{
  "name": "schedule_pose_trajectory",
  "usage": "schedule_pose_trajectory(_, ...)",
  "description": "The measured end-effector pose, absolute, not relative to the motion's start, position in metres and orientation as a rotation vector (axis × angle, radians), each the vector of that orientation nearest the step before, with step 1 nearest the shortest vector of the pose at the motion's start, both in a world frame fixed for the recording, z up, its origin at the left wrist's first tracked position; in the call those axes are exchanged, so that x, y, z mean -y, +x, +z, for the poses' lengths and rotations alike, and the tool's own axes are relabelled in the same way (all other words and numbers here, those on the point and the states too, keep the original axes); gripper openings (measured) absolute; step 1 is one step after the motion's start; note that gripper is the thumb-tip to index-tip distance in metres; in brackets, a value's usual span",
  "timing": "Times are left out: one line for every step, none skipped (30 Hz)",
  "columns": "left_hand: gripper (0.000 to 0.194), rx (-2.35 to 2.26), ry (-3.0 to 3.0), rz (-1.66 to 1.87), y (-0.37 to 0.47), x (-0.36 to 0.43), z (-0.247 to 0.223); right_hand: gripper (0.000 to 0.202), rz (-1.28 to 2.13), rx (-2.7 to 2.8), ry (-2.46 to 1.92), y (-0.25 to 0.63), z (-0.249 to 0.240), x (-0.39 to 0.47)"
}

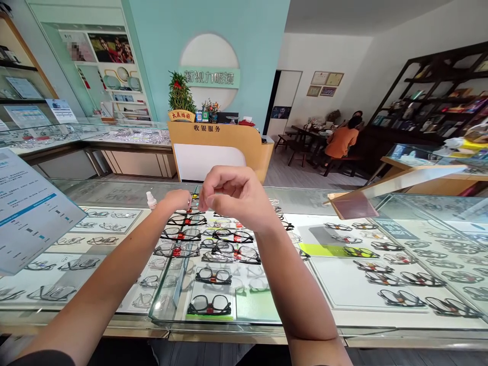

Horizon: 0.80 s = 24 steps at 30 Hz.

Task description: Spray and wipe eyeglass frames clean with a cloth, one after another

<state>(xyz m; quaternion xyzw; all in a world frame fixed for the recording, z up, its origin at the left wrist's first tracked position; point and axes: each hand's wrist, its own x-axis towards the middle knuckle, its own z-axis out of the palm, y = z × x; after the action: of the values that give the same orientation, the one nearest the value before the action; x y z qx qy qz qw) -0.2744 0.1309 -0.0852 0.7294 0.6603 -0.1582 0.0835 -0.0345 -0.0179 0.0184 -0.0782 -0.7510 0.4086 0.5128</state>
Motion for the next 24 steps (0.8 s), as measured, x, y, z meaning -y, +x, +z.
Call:
schedule_pose_trajectory(0.044,-1.974,2.174,-0.474,-0.274,-0.131,-0.086,0.009,0.988,1.804,-0.16,-0.034,0.018,0.017)
schedule_pose_trajectory(0.044,-1.977,2.17,-0.477,-0.274,-0.131,-0.086,0.01,0.994,1.807,-0.131,-0.034,0.018,0.017)
schedule_pose_trajectory(0.044,-1.979,2.166,-0.48,-0.274,-0.131,-0.086,0.01,1.0,1.811,-0.101,-0.034,0.018,0.016)
schedule_pose_trajectory(0.044,-1.98,2.164,-0.481,-0.273,-0.131,-0.086,0.01,1.005,1.816,-0.073,-0.034,0.018,0.016)
schedule_pose_trajectory(0.044,-1.979,2.161,-0.481,-0.273,-0.131,-0.085,0.01,1.01,1.821,-0.049,-0.034,0.018,0.016)
schedule_pose_trajectory(0.044,-1.978,2.159,-0.48,-0.272,-0.13,-0.085,0.01,1.015,1.825,-0.03,-0.034,0.018,0.016)
schedule_pose_trajectory(0.044,-1.974,2.158,-0.478,-0.272,-0.13,-0.084,0.009,1.022,1.826,-0.011,-0.033,0.018,0.017)
schedule_pose_trajectory(0.044,-1.969,2.157,-0.475,-0.272,-0.129,-0.084,0.008,1.03,1.825,0.004,-0.033,0.018,0.017)
schedule_pose_trajectory(0.044,-1.962,2.158,-0.471,-0.273,-0.129,-0.083,0.008,1.039,1.823,0.014,-0.033,0.018,0.017)
schedule_pose_trajectory(0.044,-1.954,2.159,-0.468,-0.274,-0.129,-0.082,0.008,1.049,1.822,0.017,-0.033,0.018,0.018)
schedule_pose_trajectory(0.043,-1.946,2.16,-0.463,-0.275,-0.128,-0.082,0.008,1.058,1.82,0.016,-0.033,0.018,0.018)
schedule_pose_trajectory(0.043,-1.94,2.162,-0.455,-0.276,-0.128,-0.081,0.008,1.068,1.82,0.012,-0.033,0.018,0.018)
schedule_pose_trajectory(0.042,-1.936,2.166,-0.443,-0.277,-0.127,-0.08,0.008,1.077,1.819,0.006,-0.033,0.017,0.019)
schedule_pose_trajectory(0.042,-1.935,2.169,-0.426,-0.278,-0.127,-0.078,0.008,1.087,1.816,0.006,-0.033,0.017,0.019)
schedule_pose_trajectory(0.042,-1.934,2.175,-0.402,-0.279,-0.126,-0.076,0.007,1.098,1.808,0.011,-0.033,0.017,0.019)
schedule_pose_trajectory(0.041,-1.933,2.184,-0.374,-0.28,-0.124,-0.073,0.006,1.111,1.797,0.015,-0.033,0.016,0.019)
schedule_pose_trajectory(0.04,-1.93,2.195,-0.339,-0.28,-0.123,-0.07,0.005,1.124,1.785,0.02,-0.034,0.016,0.018)
schedule_pose_trajectory(0.037,-1.928,2.208,-0.296,-0.281,-0.121,-0.066,0.005,1.135,1.773,0.026,-0.034,0.015,0.018)
schedule_pose_trajectory(0.033,-1.924,2.223,-0.244,-0.282,-0.118,-0.061,0.006,1.144,1.764,0.031,-0.035,0.015,0.018)
schedule_pose_trajectory(0.029,-1.917,2.239,-0.182,-0.282,-0.115,-0.055,0.006,1.149,1.76,0.036,-0.035,0.015,0.018)
schedule_pose_trajectory(0.025,-1.909,2.256,-0.111,-0.283,-0.111,-0.049,0.005,1.151,1.761,0.043,-0.035,0.015,0.019)
schedule_pose_trajectory(0.023,-1.895,2.273,-0.033,-0.284,-0.106,-0.042,0.004,1.151,1.764,0.051,-0.035,0.015,0.019)
schedule_pose_trajectory(0.024,-1.875,2.291,0.048,-0.285,-0.101,-0.035,0.004,1.151,1.767,0.058,-0.035,0.016,0.019)
schedule_pose_trajectory(0.026,-1.851,2.31,0.127,-0.286,-0.095,-0.027,0.005,1.154,1.769,0.064,-0.035,0.016,0.02)
